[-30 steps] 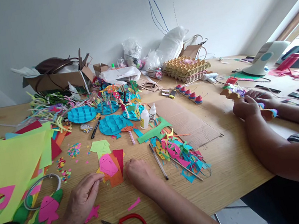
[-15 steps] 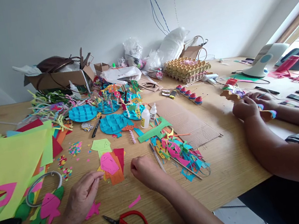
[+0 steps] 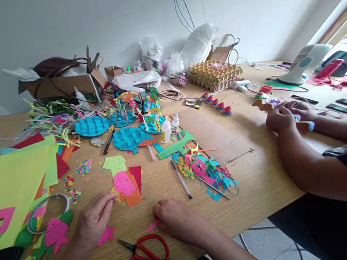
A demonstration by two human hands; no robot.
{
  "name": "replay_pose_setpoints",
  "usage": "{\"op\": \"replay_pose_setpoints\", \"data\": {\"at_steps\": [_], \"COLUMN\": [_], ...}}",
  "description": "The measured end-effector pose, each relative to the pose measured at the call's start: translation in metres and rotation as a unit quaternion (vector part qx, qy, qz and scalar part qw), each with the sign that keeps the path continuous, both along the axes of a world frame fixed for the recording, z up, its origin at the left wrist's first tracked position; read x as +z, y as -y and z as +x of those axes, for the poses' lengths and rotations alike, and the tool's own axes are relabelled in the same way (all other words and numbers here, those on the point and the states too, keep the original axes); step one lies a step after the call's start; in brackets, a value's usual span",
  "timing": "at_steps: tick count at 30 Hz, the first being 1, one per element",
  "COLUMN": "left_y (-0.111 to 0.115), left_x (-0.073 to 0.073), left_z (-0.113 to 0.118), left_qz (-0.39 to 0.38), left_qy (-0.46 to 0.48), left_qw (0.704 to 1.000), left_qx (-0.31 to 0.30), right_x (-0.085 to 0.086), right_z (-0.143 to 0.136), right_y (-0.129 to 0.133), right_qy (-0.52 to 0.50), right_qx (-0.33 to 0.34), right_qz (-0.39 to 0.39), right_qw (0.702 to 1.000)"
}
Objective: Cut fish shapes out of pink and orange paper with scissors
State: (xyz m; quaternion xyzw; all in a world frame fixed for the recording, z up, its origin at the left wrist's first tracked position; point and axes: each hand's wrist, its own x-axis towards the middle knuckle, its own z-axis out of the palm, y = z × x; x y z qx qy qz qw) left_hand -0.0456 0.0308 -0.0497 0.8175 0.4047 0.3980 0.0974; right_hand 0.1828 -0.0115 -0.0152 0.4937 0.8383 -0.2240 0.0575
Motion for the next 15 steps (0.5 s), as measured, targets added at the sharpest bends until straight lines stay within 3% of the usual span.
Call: {"op": "replay_pose_setpoints", "data": {"at_steps": [15], "left_y": [0.000], "left_x": [-0.004], "left_z": [0.000], "left_qz": [-0.003], "left_qy": [-0.016], "left_qw": [1.000], "left_qx": [-0.005], "right_x": [-0.010], "right_z": [-0.016], "right_y": [0.014], "right_qy": [0.074], "right_qx": [0.016], "right_qz": [0.035], "right_qw": [0.997]}}
